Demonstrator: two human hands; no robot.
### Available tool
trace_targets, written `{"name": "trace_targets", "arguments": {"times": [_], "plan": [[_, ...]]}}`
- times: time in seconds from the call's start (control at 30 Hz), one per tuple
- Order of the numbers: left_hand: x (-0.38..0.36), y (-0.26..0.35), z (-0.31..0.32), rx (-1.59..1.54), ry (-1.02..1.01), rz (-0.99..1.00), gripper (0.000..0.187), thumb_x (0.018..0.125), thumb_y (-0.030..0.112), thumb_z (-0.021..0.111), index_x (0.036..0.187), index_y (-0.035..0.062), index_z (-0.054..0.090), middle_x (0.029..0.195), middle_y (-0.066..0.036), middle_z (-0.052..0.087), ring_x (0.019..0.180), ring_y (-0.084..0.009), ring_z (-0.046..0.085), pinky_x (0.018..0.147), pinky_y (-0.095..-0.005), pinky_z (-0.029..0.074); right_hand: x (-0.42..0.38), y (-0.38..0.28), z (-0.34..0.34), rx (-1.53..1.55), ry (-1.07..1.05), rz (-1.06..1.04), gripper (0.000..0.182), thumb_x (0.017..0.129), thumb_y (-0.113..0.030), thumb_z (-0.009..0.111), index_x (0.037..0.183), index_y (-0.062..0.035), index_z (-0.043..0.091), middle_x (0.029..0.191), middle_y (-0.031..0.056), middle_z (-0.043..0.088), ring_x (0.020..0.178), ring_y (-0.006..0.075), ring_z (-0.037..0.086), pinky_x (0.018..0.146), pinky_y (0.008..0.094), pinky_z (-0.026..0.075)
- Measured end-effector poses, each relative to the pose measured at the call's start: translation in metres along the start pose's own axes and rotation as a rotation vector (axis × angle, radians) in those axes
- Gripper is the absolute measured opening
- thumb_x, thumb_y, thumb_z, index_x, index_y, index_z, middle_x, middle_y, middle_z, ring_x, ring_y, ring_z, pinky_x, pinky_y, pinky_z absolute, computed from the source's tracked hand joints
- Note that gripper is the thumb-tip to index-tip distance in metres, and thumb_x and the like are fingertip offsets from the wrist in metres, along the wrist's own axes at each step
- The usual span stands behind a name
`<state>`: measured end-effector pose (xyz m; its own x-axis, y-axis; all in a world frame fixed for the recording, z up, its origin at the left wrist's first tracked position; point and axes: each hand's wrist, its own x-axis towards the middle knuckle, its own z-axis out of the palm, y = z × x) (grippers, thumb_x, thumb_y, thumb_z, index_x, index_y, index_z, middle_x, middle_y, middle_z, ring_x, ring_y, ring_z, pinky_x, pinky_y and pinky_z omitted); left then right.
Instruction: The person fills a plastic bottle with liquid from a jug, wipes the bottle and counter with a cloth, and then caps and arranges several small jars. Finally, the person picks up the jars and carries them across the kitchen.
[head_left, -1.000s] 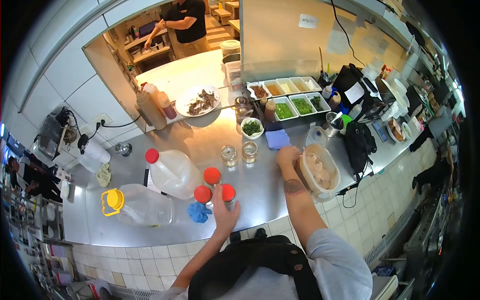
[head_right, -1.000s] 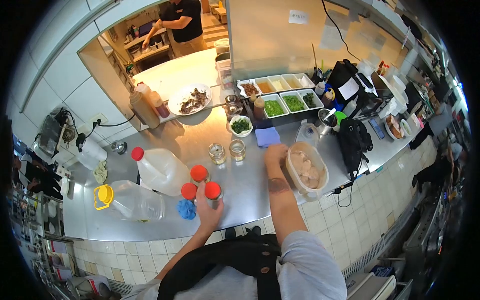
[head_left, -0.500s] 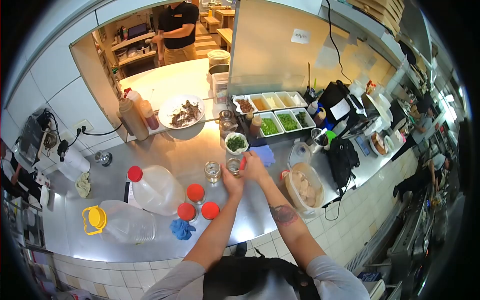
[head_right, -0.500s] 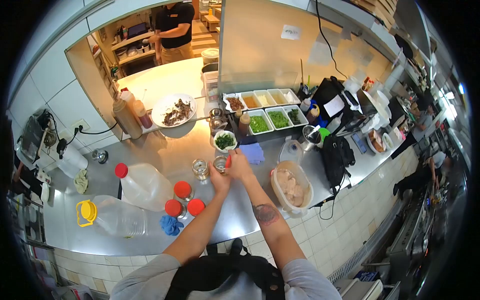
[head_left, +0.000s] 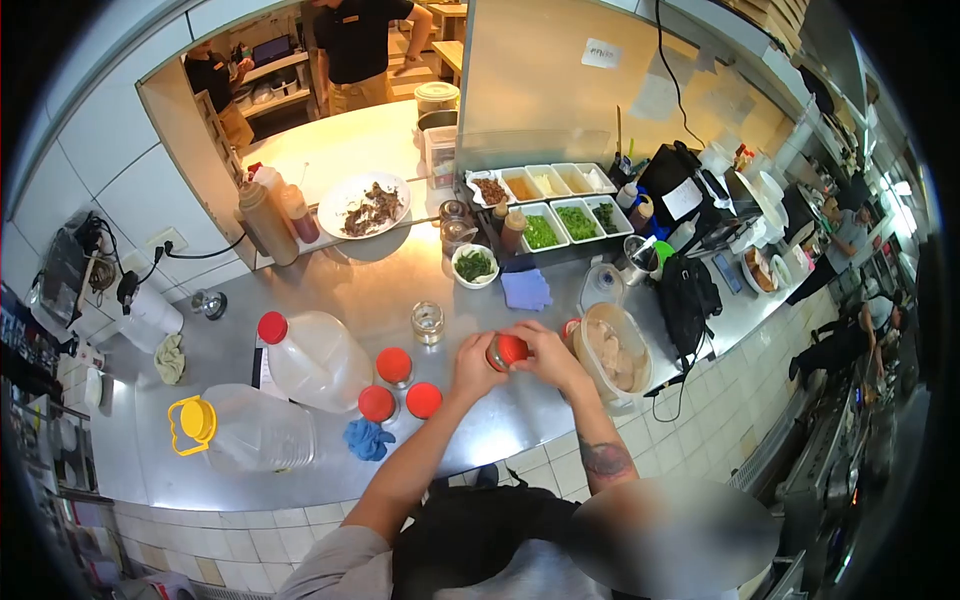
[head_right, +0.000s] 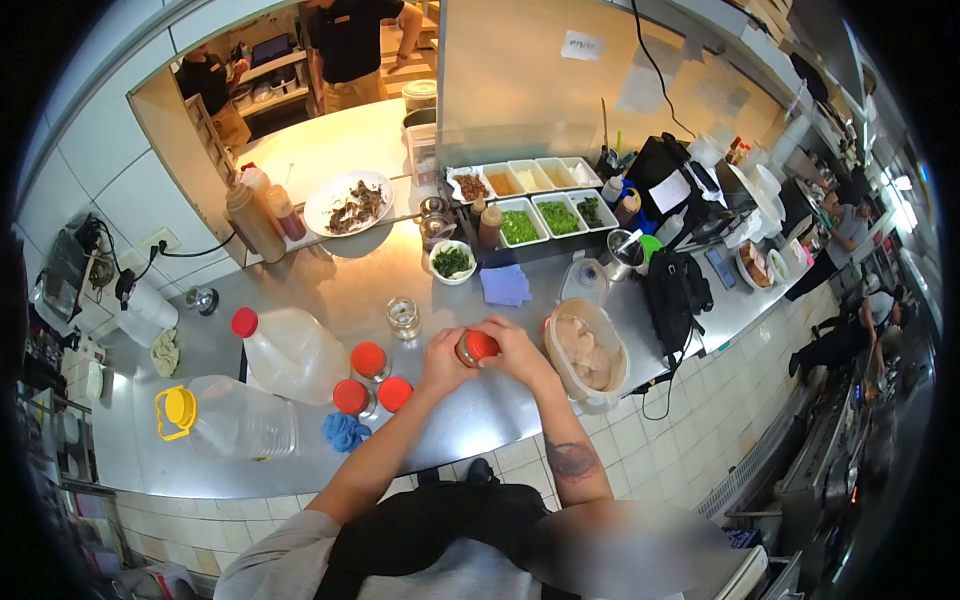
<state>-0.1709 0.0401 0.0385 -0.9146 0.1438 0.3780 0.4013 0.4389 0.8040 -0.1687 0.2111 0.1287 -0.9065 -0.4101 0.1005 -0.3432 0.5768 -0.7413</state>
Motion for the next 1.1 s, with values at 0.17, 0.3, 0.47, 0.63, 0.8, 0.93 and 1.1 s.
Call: {"name": "trace_targets", "arguments": {"times": [0.17,0.3,0.47,0.63,0.8,0.93,1.1], "plan": [[0.014,0.024,-0.067,-0.021,-0.673,0.051,0.066,0.048,0.019,0.088,0.109,0.0044,0.066,0.099,-0.015,0.068,0.091,-0.0339,0.066,0.083,-0.0405,0.053,-0.041,-0.037,-0.008,0.061,-0.139,-0.107,0.065,0.067,0.008,0.077,0.128,-0.0086,0.061,0.129,0.0143,0.056,0.116,0.0312,0.059,0.097,0.0378,0.052],[0.024,0.02,-0.082,-0.173,-1.098,-0.131,0.069,0.045,0.025,0.09,0.106,0.0027,0.067,0.092,-0.015,0.07,0.085,-0.0326,0.067,0.078,-0.0394,0.053,-0.058,-0.055,-0.004,0.15,-0.162,-0.17,0.062,0.068,0.004,0.078,0.127,-0.0083,0.061,0.129,0.0173,0.056,0.112,0.0344,0.061,0.095,0.0399,0.053],[0.017,0.022,-0.075,0.021,-0.916,0.069,0.071,0.044,0.031,0.091,0.104,0.0022,0.067,0.093,-0.016,0.068,0.084,-0.0328,0.066,0.078,-0.0396,0.053,-0.064,-0.056,0.006,0.157,-0.064,0.167,0.053,0.077,-0.015,0.079,0.124,0.0011,0.061,0.117,0.0214,0.063,0.102,0.0337,0.067,0.087,0.0407,0.057],[-0.029,0.03,-0.053,0.158,-0.529,0.111,0.06,0.049,0.027,0.087,0.101,0.0051,0.066,0.092,-0.016,0.066,0.09,-0.0359,0.064,0.081,-0.0432,0.052,-0.067,-0.016,0.029,-0.061,-0.009,0.05,0.05,0.082,-0.018,0.077,0.122,0.0064,0.058,0.107,0.0222,0.067,0.092,0.0289,0.071,0.075,0.0356,0.06],[-0.058,0.028,-0.026,0.29,-0.219,0.085,0.065,0.052,0.019,0.084,0.112,0.0051,0.063,0.096,-0.016,0.062,0.097,-0.0366,0.062,0.084,-0.0457,0.051,-0.067,-0.007,0.057,0.047,0.114,0.349,0.053,0.08,-0.02,0.077,0.121,0.008,0.058,0.103,0.0271,0.067,0.092,0.0338,0.069,0.078,0.0401,0.057],[-0.073,0.018,-0.011,0.24,-0.049,0.045,0.066,0.053,0.015,0.084,0.115,0.0052,0.062,0.101,-0.017,0.063,0.098,-0.0368,0.062,0.086,-0.045,0.051,-0.066,-0.014,0.069,-0.083,0.147,0.306,0.067,0.076,-0.027,0.08,0.127,0.0058,0.053,0.11,0.0337,0.062,0.099,0.0457,0.064,0.086,0.0477,0.052],[-0.072,0.006,0.001,0.042,0.019,-0.22,0.072,0.057,0.008,0.085,0.123,0.0016,0.057,0.114,-0.018,0.063,0.108,-0.0369,0.06,0.093,-0.0432,0.049,-0.093,-0.04,0.063,-0.15,0.213,0.113,0.086,0.074,-0.028,0.083,0.141,0.0041,0.04,0.133,0.0316,0.051,0.115,0.0448,0.058,0.092,0.0477,0.05]]}}
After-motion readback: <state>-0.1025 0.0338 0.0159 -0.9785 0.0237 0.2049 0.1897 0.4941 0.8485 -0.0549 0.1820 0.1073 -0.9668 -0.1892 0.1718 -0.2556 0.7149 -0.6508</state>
